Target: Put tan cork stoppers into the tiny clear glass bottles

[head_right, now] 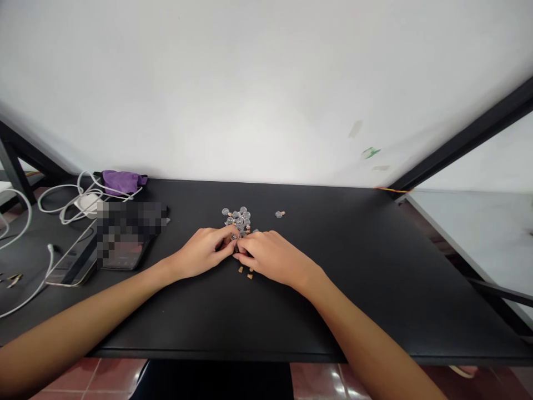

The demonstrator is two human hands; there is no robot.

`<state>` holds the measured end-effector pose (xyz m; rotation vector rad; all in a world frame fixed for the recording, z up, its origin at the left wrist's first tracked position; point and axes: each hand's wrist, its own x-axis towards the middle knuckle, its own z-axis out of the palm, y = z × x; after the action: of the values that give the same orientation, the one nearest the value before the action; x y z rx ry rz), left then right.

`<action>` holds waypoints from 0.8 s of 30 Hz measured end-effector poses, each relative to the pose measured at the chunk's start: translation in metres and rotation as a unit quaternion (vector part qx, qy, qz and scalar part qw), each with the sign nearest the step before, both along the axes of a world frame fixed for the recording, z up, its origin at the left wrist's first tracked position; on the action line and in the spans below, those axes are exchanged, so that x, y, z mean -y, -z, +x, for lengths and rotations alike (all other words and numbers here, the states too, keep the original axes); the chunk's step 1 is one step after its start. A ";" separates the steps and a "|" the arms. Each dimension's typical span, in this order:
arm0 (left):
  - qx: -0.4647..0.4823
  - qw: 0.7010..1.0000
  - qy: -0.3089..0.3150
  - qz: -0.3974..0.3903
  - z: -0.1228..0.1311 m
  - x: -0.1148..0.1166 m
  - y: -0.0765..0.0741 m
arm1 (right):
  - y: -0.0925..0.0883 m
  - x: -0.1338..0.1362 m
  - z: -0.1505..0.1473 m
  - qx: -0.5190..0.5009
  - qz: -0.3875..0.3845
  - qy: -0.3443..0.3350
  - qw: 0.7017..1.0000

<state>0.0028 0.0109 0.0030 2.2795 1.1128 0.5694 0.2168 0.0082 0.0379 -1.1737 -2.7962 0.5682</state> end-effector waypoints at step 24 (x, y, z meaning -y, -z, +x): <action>-0.041 0.999 0.010 0.018 0.002 0.001 -0.003 | -0.003 0.009 0.004 0.000 0.007 -0.018 1.000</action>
<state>0.0044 0.0100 0.0056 2.3610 1.1248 0.4967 0.2212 -0.0008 0.0409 -1.1226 -2.8214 0.5514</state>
